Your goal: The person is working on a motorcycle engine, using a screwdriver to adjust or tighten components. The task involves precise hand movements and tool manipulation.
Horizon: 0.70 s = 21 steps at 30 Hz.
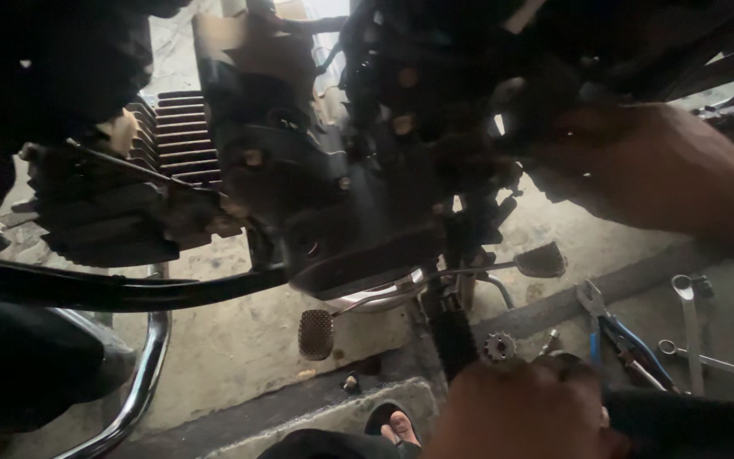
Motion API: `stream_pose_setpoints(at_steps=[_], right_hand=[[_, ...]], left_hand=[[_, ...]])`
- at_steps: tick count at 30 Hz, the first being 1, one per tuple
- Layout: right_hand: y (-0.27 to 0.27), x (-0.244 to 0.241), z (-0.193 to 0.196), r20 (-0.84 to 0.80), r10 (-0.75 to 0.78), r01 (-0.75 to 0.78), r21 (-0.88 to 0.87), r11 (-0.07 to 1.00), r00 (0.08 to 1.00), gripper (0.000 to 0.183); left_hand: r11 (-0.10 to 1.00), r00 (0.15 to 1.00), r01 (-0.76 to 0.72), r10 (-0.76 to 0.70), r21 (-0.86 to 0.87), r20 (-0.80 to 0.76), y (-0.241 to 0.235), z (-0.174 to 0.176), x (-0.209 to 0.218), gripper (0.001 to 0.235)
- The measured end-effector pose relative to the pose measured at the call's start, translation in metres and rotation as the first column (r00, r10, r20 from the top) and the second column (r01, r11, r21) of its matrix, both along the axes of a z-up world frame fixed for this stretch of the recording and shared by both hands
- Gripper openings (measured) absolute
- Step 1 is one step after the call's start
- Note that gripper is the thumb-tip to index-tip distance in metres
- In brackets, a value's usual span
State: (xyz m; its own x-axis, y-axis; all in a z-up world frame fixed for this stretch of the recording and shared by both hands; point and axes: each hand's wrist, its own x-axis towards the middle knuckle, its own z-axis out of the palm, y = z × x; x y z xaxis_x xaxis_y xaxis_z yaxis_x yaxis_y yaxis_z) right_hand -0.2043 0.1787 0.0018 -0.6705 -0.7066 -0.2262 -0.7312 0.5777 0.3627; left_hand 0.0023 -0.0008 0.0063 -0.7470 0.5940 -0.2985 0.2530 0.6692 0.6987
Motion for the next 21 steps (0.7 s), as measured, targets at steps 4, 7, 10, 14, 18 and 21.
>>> stream_pose_setpoints(at_steps=[4,7,10,14,18,21], right_hand=[[0.017,0.009,0.012,-0.100,0.308,-0.323,-0.265,0.908,0.946,0.044],[0.032,0.009,0.008,-0.166,0.179,-0.225,-0.316,0.922,0.970,0.046],[0.038,0.005,0.006,0.032,-0.129,0.132,-0.125,0.983,0.991,0.043],[0.034,0.008,0.005,0.043,-0.152,0.156,-0.132,0.979,0.987,0.040],[0.030,0.011,0.007,0.042,-0.159,0.164,-0.201,0.966,0.986,0.035],[0.031,0.008,0.011,0.113,-0.210,0.231,-0.223,0.947,0.971,0.040]], left_hand=[[0.999,0.984,-0.041,0.035,-0.031,-0.175,-0.005,0.006,0.002,0.048],[1.000,0.990,-0.023,0.021,-0.009,-0.138,-0.005,0.007,0.004,0.051],[1.000,0.999,0.007,-0.007,0.003,-0.036,-0.001,0.007,0.001,0.048],[1.000,1.000,-0.013,0.013,0.021,-0.021,0.002,0.006,0.001,0.049],[1.000,0.996,-0.013,0.014,0.007,-0.084,0.006,0.001,0.001,0.050],[1.000,0.998,0.003,-0.004,-0.023,-0.065,0.007,-0.001,0.001,0.050]])
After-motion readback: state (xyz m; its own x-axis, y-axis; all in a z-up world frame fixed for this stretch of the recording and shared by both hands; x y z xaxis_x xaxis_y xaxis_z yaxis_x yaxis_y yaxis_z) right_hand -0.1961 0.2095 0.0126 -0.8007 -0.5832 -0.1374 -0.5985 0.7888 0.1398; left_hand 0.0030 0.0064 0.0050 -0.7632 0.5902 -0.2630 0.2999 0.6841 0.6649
